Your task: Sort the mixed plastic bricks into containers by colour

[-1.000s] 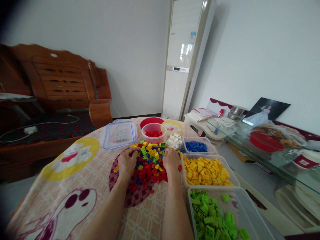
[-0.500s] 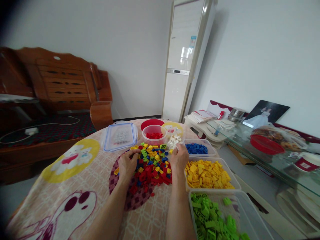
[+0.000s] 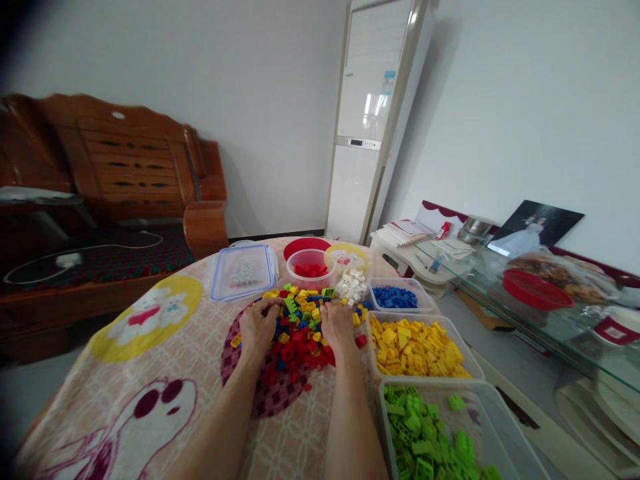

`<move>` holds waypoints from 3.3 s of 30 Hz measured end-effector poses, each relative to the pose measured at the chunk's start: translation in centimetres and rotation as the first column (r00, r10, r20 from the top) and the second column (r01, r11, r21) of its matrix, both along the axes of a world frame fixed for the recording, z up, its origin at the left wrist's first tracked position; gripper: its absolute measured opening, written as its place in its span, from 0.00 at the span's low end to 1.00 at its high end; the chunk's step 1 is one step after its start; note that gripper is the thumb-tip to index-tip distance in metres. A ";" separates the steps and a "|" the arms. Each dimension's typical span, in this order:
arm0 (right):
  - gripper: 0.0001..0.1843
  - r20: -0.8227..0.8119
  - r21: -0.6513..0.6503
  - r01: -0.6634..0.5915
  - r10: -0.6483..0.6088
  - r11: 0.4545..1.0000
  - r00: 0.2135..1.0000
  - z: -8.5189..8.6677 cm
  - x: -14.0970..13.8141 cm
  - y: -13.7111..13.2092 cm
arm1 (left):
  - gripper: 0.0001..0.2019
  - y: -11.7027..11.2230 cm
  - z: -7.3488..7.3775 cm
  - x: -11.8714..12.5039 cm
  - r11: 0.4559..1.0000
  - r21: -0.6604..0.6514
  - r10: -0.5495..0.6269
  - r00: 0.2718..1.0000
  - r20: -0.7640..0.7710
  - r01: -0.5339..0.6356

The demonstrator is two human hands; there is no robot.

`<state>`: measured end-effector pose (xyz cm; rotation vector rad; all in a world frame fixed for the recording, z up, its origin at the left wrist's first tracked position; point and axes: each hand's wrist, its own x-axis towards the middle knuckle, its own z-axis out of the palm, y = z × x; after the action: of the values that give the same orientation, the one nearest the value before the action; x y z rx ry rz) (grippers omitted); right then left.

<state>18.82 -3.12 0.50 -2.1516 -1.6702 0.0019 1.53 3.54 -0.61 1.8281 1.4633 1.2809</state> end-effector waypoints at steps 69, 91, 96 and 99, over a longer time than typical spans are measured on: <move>0.21 -0.603 0.459 0.571 -0.233 0.681 0.763 2.2 3.0 -1.4 | 0.14 -0.2 0.4 0.0 1.000 0.009 0.013 1.000 -0.006 -0.013; 0.14 -0.442 0.327 0.422 -0.258 0.846 0.859 1.6 1.4 -0.8 | 0.15 -0.3 0.5 0.0 1.000 -0.003 0.012 1.000 -0.023 -0.012; 0.25 -0.825 0.390 0.663 -0.077 0.639 0.559 0.7 2.9 -0.4 | 0.15 -0.3 0.5 0.0 1.000 -0.006 0.010 1.000 -0.024 -0.010; 0.33 -0.837 0.441 0.741 -0.066 0.507 0.543 0.5 3.6 -0.7 | 0.15 -0.3 0.5 -0.1 1.000 -0.009 0.007 1.000 -0.024 -0.007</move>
<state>22.47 -3.78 0.96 -1.4664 -0.3911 0.0049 1.48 3.28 -0.11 1.8399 1.4873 1.2577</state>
